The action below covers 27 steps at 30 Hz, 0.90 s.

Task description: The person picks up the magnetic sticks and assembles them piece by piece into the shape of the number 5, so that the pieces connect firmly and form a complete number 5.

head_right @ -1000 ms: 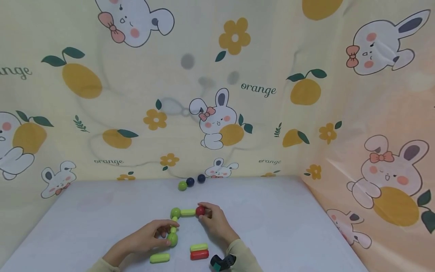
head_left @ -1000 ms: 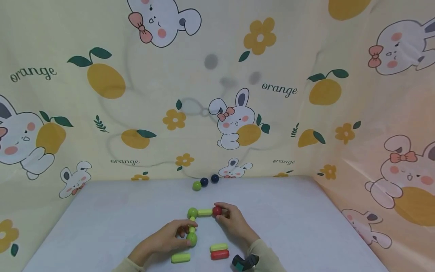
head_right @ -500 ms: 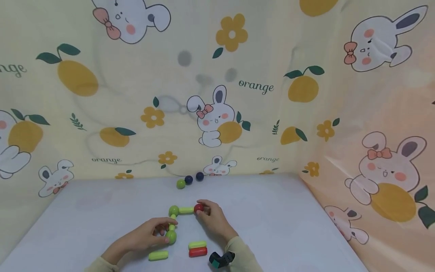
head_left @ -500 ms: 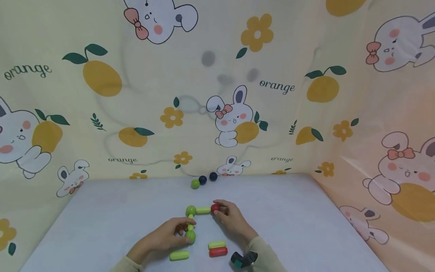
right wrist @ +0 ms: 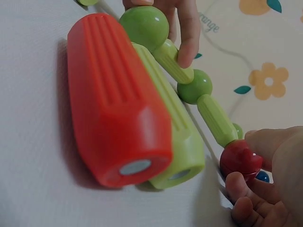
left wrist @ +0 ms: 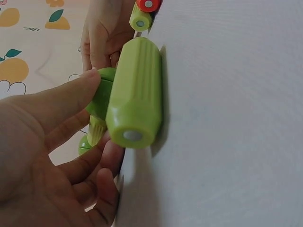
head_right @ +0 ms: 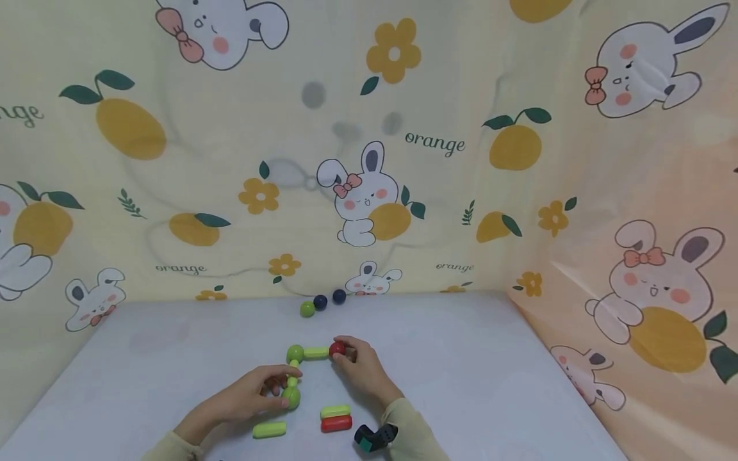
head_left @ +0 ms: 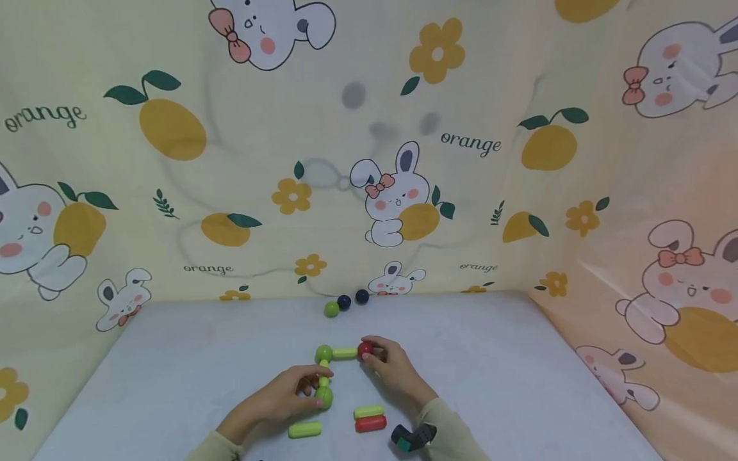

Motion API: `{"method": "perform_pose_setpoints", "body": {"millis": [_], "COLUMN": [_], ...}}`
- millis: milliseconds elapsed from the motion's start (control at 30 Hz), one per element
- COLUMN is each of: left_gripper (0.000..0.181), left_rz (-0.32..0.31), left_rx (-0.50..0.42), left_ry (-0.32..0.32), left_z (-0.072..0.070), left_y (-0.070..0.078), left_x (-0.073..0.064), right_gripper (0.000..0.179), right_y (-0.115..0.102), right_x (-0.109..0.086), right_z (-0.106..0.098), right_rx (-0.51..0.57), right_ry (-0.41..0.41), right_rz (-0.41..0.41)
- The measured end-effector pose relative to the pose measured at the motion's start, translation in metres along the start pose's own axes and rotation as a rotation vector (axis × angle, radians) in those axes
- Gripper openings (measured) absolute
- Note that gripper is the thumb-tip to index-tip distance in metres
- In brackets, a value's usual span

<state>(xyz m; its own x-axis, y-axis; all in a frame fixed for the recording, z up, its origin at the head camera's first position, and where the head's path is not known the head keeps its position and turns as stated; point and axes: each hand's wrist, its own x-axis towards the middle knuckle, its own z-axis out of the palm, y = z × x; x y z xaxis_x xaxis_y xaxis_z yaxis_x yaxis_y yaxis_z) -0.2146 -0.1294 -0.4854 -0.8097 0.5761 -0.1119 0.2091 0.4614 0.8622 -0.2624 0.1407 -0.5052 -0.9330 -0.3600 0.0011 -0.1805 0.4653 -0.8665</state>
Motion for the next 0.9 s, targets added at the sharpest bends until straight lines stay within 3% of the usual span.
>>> {"method": "perform_pose_setpoints", "body": {"millis": [433, 667, 767, 900], "left_gripper": [0.048, 0.047, 0.047, 0.047], "left_rz": [-0.016, -0.016, -0.019, -0.028], "left_rx": [-0.013, -0.017, -0.015, -0.020], "left_ry": [-0.003, 0.003, 0.002, 0.003], "left_z": [-0.001, -0.001, 0.000, 0.000], "left_y": [-0.001, 0.000, 0.000, 0.000], "left_x": [-0.001, -0.001, 0.000, 0.000], "right_gripper": [0.054, 0.038, 0.034, 0.032], "right_y": [-0.002, -0.016, -0.023, -0.030], "right_x": [-0.013, -0.021, -0.023, -0.025], "right_z": [-0.019, -0.040, -0.044, -0.046], "right_rx": [-0.018, -0.056, -0.079, -0.094], "right_ry": [-0.027, 0.023, -0.037, -0.182], "right_rz": [0.030, -0.059, -0.056, -0.040]}}
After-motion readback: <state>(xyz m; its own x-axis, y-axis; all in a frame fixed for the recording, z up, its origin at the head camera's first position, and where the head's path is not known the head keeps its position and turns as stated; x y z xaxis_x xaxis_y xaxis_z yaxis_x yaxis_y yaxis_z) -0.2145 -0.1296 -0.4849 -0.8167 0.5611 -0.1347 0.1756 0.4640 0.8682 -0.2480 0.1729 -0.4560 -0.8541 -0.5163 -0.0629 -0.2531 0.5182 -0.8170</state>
